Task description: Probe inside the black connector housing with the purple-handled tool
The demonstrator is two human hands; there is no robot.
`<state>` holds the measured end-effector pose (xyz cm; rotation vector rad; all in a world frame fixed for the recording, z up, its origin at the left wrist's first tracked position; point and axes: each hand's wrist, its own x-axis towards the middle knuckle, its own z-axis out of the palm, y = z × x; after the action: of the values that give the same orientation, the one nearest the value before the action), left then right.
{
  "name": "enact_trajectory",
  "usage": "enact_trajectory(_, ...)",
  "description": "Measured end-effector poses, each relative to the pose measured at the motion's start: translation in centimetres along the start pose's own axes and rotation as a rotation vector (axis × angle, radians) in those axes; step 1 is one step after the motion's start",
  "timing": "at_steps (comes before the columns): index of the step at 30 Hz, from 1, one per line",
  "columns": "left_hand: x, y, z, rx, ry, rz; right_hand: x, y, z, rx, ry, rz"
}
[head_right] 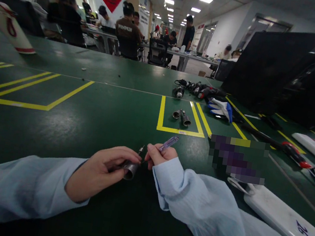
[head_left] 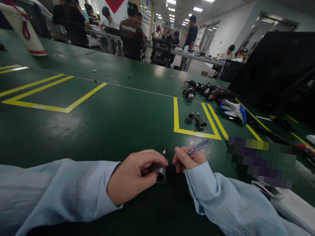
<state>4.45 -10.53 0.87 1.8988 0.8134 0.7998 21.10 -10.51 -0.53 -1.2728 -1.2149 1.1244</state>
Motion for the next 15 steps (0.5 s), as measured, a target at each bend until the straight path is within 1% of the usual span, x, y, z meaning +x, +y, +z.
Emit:
enact_trajectory(4, -0.03, 0.02, -0.07, -0.002, -0.019, 0.021, 0.04, -0.1, -0.24, 0.026, -0.02, 0.039)
enact_trajectory(8, -0.01, -0.04, -0.14, -0.001, 0.004, 0.015, 0.15, -0.06, -0.45, 0.055, -0.037, 0.055)
enact_trajectory(15, 0.11, -0.13, -0.18, -0.036, 0.057, -0.043, -0.28, -0.13, -0.32, -0.016, -0.092, -0.004)
